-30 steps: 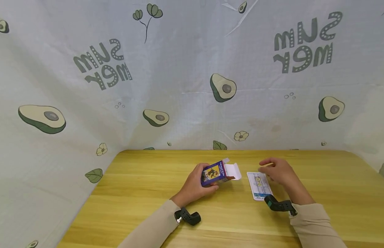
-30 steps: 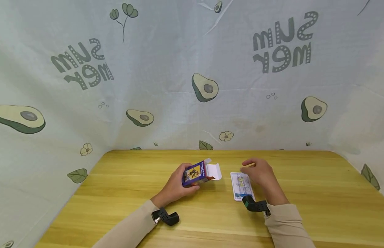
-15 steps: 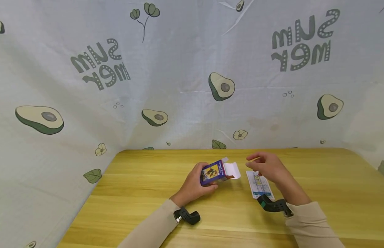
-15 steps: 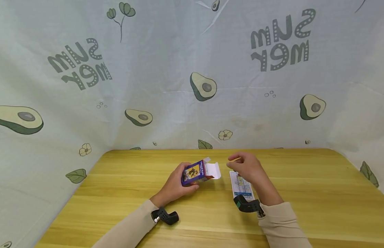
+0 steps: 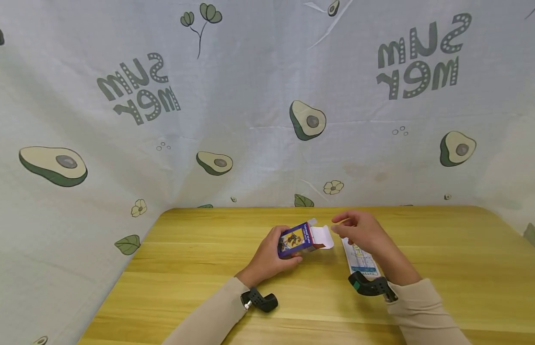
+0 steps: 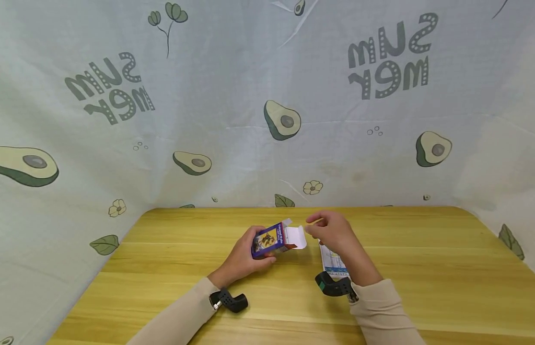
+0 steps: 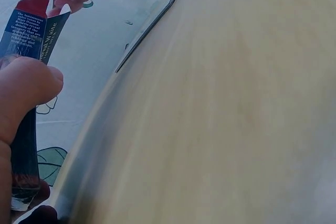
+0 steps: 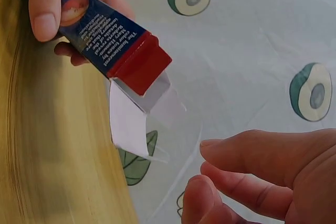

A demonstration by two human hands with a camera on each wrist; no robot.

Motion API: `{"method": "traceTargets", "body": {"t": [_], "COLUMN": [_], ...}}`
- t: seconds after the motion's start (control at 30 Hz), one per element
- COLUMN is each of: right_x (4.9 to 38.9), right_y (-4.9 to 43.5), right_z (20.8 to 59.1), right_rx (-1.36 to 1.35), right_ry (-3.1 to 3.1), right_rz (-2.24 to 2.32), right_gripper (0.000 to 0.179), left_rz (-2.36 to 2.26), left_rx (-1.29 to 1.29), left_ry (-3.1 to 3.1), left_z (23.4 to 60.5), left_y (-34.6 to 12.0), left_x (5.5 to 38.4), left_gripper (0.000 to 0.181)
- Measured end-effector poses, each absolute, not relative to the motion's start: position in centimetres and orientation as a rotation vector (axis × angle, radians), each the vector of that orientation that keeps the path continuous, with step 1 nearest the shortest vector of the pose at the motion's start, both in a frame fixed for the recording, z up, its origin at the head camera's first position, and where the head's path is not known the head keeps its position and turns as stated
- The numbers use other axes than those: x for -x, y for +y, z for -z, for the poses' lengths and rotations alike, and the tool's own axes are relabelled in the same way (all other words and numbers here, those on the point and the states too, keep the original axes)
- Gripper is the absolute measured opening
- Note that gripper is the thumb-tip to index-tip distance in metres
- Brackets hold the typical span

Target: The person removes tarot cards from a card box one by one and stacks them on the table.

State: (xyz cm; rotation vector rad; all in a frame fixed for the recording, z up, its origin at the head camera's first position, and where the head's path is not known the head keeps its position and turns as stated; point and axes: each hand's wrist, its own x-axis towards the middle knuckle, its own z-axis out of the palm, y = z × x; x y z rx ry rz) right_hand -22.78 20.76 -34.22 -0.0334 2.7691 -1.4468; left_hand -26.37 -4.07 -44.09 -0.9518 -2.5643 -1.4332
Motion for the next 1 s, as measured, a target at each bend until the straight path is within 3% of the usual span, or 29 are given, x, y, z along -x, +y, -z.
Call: {"method": "traceTargets", "body": {"t": [1.0], "right_x": [23.0], "right_y": [18.4], "right_z": [34.9], "right_rx": [0.033], "right_ry": [2.690], "right_rz": [1.481], "right_gripper": [0.029], "left_rz": [1.448], "left_rx": [0.954], "left_ry": [-2.550], "left_z": [44.4], "left_y": [-4.0], "left_x": [26.5], "left_gripper": [0.070]}}
